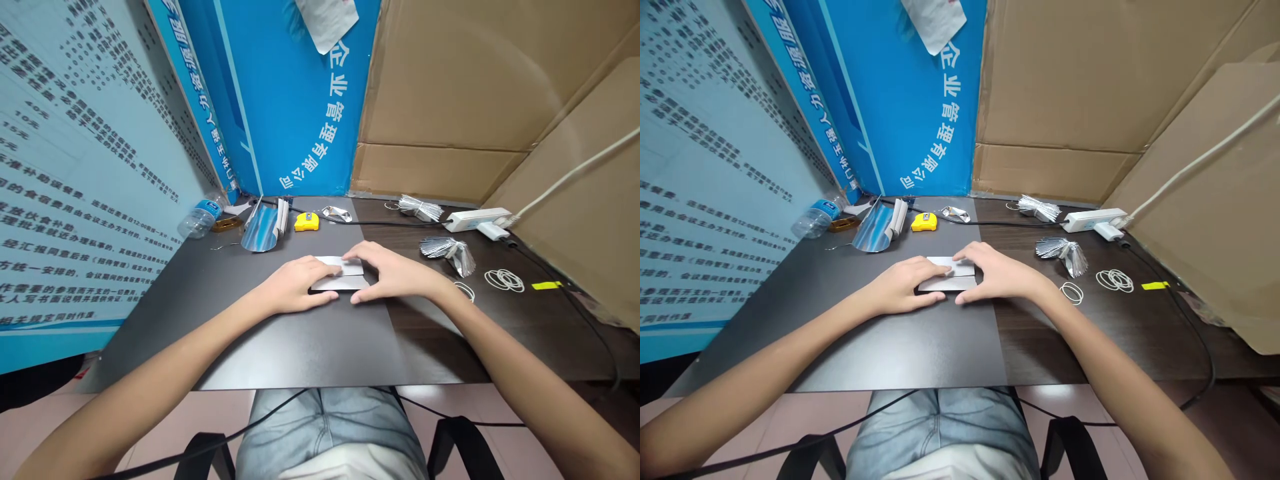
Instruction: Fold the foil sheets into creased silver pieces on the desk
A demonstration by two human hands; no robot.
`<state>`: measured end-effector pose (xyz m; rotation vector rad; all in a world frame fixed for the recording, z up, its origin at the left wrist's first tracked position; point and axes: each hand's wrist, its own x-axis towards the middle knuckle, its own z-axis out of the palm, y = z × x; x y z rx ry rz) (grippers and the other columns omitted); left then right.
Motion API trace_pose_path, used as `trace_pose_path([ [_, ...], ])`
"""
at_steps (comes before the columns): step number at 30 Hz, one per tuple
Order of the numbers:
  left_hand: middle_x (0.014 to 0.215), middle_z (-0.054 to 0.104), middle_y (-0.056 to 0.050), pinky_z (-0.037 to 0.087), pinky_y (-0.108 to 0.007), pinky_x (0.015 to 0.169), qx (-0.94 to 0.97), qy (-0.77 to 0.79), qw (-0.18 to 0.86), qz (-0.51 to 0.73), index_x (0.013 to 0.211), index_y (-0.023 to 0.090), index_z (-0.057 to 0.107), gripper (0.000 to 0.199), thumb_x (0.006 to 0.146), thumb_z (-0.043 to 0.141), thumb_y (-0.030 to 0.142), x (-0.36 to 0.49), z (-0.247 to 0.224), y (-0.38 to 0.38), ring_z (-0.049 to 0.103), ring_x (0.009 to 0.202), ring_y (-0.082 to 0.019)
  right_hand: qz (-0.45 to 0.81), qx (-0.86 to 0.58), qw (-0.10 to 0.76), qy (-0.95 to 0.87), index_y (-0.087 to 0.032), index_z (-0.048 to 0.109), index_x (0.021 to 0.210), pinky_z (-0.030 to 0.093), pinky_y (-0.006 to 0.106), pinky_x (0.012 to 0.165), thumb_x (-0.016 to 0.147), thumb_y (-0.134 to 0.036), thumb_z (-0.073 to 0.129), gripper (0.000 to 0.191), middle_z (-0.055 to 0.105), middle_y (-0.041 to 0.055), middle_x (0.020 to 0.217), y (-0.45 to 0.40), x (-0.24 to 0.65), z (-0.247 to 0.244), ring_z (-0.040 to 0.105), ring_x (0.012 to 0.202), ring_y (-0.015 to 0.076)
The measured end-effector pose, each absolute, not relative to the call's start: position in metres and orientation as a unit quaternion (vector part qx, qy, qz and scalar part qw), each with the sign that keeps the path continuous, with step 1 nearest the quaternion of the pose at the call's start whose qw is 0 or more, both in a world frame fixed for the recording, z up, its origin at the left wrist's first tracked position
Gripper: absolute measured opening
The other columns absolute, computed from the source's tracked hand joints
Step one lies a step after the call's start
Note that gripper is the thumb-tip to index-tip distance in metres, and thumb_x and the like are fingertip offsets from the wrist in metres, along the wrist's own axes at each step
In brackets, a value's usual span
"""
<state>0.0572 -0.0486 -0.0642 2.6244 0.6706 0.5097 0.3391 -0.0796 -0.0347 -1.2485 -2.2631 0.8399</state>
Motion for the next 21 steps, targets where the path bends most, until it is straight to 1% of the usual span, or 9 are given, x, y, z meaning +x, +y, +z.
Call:
trace_pose_path([
  [2,0.127,0.078,-0.010,0.052,-0.036,0.096,0.923,0.259,0.213,0.190,0.142,0.027,0.069,0.047,0.103,0.061,0.053,0.058,-0.065,-0.048,0.070,0.111,-0.029,0.328,-0.441,0.198,-0.812,-0.027,0.072,0.131,0.054,0.039,0.097,0.067,-0.054,0.095,0.073,0.075,0.0079,0.116,-0.081,0.335,-0.037,0.069,0.108,0.0276],
  [4,0.122,0.080,-0.009,0.051,-0.035,0.095,0.914,0.275,0.227,0.195,0.144,0.027,0.068,0.045,0.106,0.055,0.050,0.058,-0.065,-0.048,0.071,0.108,-0.027,0.352,-0.437,0.205,-0.802,-0.026,0.070,0.131,0.053,0.034,0.084,0.082,-0.051,0.085,0.057,0.077,0.0053,0.103,-0.082,0.331,-0.041,0.070,0.093,0.0227],
  [5,0.122,0.080,-0.008,0.051,-0.035,0.095,0.909,0.284,0.231,0.200,0.145,0.028,0.068,0.045,0.107,0.053,0.049,0.058,-0.065,-0.048,0.071,0.108,-0.027,0.356,-0.438,0.217,-0.796,-0.026,0.070,0.131,0.051,0.033,0.081,0.090,-0.050,0.077,0.049,0.077,0.0047,0.101,-0.081,0.329,-0.044,0.070,0.090,0.0216],
  [8,0.124,0.080,-0.006,0.050,-0.033,0.094,0.895,0.314,0.230,0.218,0.143,0.030,0.069,0.045,0.109,0.049,0.049,0.061,-0.065,-0.049,0.072,0.107,-0.026,0.344,-0.457,0.253,-0.781,-0.026,0.069,0.127,0.049,0.032,0.084,0.100,-0.047,0.064,0.036,0.079,0.0049,0.105,-0.078,0.325,-0.049,0.070,0.094,0.0215],
  [10,0.114,0.082,-0.005,0.048,-0.032,0.087,0.888,0.333,0.226,0.221,0.129,0.029,0.078,0.043,0.109,0.046,0.051,0.063,-0.066,-0.049,0.073,0.097,-0.024,0.346,-0.472,0.256,-0.770,-0.025,0.069,0.122,0.048,0.032,0.084,0.100,-0.047,0.063,0.032,0.078,0.0042,0.104,-0.076,0.324,-0.050,0.070,0.094,0.0208],
  [12,0.100,0.082,-0.004,0.046,-0.031,0.081,0.882,0.346,0.227,0.228,0.108,0.026,0.083,0.046,0.109,0.046,0.053,0.066,-0.067,-0.049,0.072,0.087,-0.022,0.357,-0.476,0.248,-0.764,-0.023,0.070,0.110,0.046,0.030,0.079,0.099,-0.045,0.062,0.026,0.077,0.0028,0.096,-0.074,0.324,-0.049,0.067,0.086,0.0186],
  [15,0.100,0.082,-0.006,0.048,-0.031,0.084,0.867,0.351,0.242,0.259,0.091,0.023,0.082,0.046,0.108,0.050,0.051,0.069,-0.068,-0.049,0.073,0.090,-0.022,0.361,-0.465,0.242,-0.771,-0.021,0.071,0.093,0.042,0.028,0.073,0.098,-0.042,0.062,0.024,0.072,0.0014,0.086,-0.073,0.325,-0.049,0.061,0.077,0.0156],
  [18,0.101,0.081,-0.006,0.050,-0.031,0.084,0.860,0.361,0.237,0.271,0.092,0.022,0.080,0.037,0.105,0.057,0.047,0.069,-0.069,-0.048,0.073,0.091,-0.022,0.351,-0.465,0.251,-0.773,-0.022,0.072,0.099,0.044,0.028,0.075,0.098,-0.043,0.063,0.023,0.074,0.0021,0.090,-0.070,0.325,-0.054,0.063,0.080,0.0166],
  [21,0.114,0.080,-0.007,0.052,-0.033,0.087,0.872,0.359,0.201,0.265,0.113,0.023,0.077,0.026,0.102,0.063,0.042,0.068,-0.071,-0.047,0.073,0.102,-0.024,0.304,-0.473,0.251,-0.788,-0.023,0.072,0.109,0.047,0.032,0.083,0.097,-0.039,0.065,0.022,0.075,0.0056,0.101,-0.069,0.323,-0.062,0.067,0.090,0.0201],
])
